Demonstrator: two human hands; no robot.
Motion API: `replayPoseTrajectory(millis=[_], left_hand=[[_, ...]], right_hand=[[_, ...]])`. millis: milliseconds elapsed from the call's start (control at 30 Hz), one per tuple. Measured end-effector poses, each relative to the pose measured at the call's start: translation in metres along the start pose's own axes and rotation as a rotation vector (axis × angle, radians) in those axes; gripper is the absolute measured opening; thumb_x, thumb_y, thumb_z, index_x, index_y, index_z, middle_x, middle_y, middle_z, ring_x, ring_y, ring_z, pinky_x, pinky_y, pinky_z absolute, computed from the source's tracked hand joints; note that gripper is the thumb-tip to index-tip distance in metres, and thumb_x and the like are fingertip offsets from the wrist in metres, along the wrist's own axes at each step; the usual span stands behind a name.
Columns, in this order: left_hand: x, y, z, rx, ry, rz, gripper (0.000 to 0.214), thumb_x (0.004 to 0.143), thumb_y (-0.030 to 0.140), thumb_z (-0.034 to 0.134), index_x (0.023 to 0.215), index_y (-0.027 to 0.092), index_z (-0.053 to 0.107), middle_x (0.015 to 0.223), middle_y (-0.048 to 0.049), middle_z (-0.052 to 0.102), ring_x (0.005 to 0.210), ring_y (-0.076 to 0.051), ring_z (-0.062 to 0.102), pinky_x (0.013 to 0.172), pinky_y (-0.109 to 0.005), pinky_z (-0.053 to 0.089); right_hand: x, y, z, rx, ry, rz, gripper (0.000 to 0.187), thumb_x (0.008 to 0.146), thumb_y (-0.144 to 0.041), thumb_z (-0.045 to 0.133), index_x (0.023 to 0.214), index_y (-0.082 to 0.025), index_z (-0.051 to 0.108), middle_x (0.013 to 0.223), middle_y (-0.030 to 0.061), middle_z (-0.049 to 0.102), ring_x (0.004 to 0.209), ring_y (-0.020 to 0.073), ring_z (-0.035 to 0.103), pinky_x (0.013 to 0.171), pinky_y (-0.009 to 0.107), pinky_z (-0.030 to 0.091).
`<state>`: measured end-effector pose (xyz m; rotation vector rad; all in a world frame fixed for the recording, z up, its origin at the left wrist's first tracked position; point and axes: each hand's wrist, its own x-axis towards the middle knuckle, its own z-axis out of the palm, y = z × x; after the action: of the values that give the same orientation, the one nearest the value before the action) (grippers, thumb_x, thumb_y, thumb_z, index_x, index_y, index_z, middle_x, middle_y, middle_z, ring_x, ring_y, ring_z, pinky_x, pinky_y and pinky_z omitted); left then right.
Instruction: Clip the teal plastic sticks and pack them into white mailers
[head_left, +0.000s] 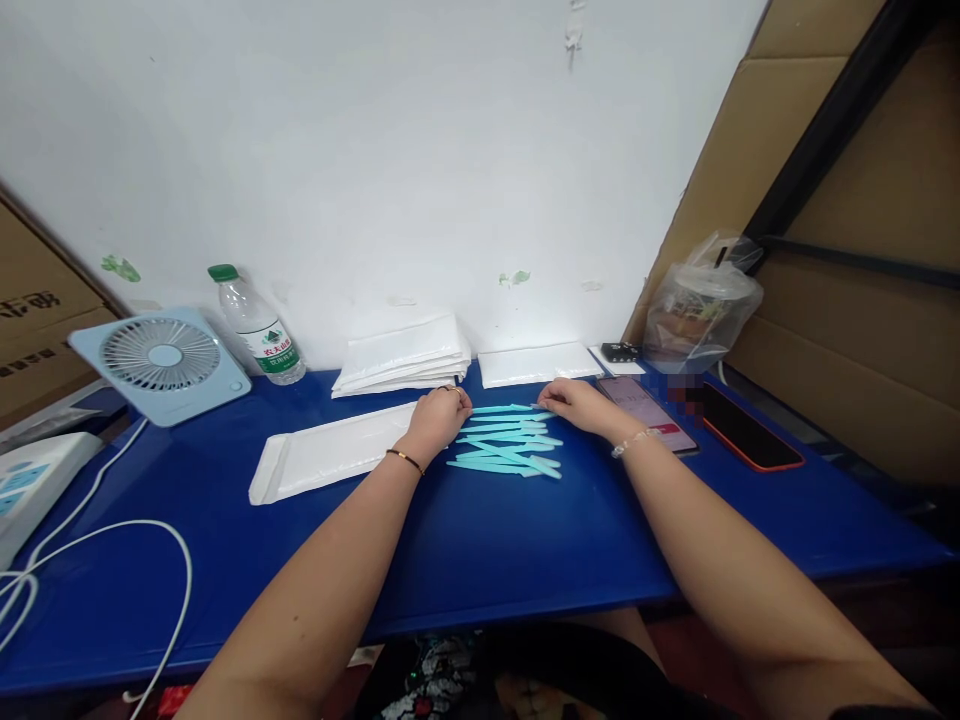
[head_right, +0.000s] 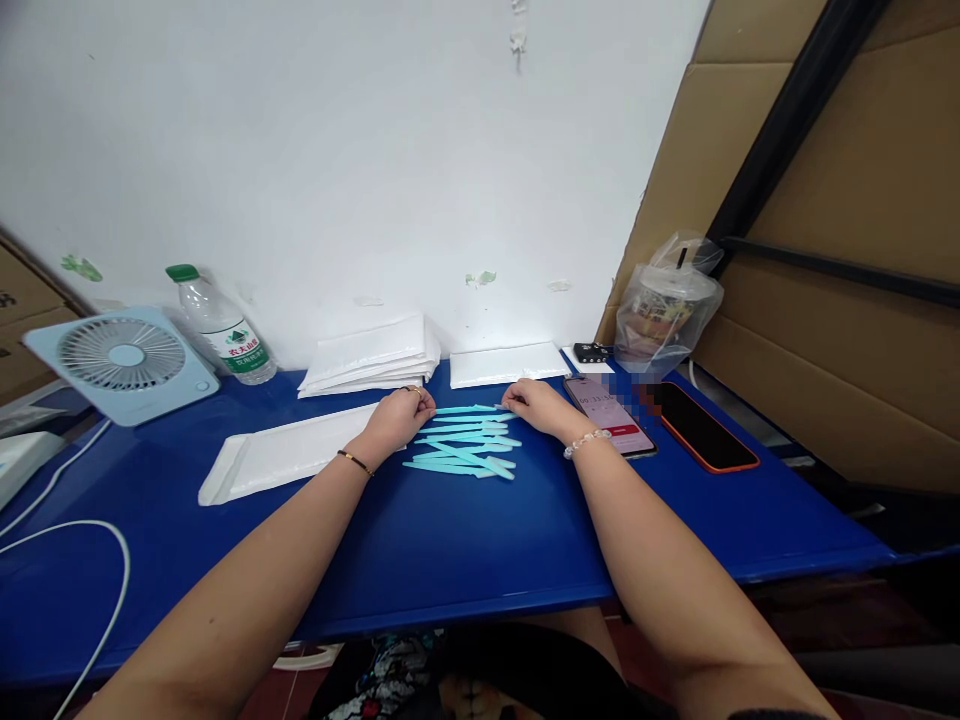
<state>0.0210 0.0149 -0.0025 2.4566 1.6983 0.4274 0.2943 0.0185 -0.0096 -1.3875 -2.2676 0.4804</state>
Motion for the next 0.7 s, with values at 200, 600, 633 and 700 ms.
replayPoseTrajectory(millis=[200, 600, 633, 700], left_hand=[[-0.0001, -0.0002, 0.0007, 0.004, 0.027, 0.031, 0.010, 0.081, 0.023, 0.053, 0.083, 0.021, 0.063, 0.088, -0.0026, 0.066, 0.080, -0.016, 0.059, 0.069, -0.025, 0.041], [-0.0010, -0.0020, -0.0017, -0.016, 0.031, 0.063, 0.009, 0.080, 0.023, 0.053, 0.082, 0.022, 0.063, 0.087, -0.0012, 0.066, 0.081, -0.016, 0.059, 0.070, -0.025, 0.040], [-0.0010, -0.0024, -0.0018, -0.019, 0.030, 0.063, 0.009, 0.080, 0.024, 0.054, 0.081, 0.022, 0.063, 0.085, -0.0007, 0.066, 0.080, -0.016, 0.059, 0.069, -0.026, 0.040], [-0.0008, -0.0032, -0.0020, -0.026, 0.025, 0.062, 0.008, 0.080, 0.024, 0.054, 0.081, 0.022, 0.062, 0.083, 0.0002, 0.066, 0.079, -0.016, 0.059, 0.068, -0.026, 0.040]], right_hand=[[0.0005, -0.0052, 0.0043, -0.003, 0.012, 0.002, 0.016, 0.083, -0.024, 0.052, 0.084, -0.018, 0.066, 0.085, 0.0048, 0.066, 0.075, 0.0160, 0.058, 0.067, 0.025, 0.042], [0.0025, -0.0032, 0.0056, -0.005, 0.035, -0.028, 0.019, 0.086, -0.025, 0.049, 0.086, -0.018, 0.067, 0.088, 0.0057, 0.066, 0.081, 0.0173, 0.059, 0.072, 0.027, 0.043], [0.0027, -0.0033, 0.0060, -0.008, 0.036, -0.032, 0.019, 0.086, -0.024, 0.049, 0.086, -0.018, 0.066, 0.088, 0.0057, 0.065, 0.081, 0.0173, 0.059, 0.073, 0.027, 0.043], [0.0028, -0.0046, 0.0066, -0.009, 0.033, -0.039, 0.017, 0.085, -0.024, 0.049, 0.085, -0.018, 0.066, 0.087, 0.0054, 0.065, 0.080, 0.0170, 0.059, 0.072, 0.027, 0.043]])
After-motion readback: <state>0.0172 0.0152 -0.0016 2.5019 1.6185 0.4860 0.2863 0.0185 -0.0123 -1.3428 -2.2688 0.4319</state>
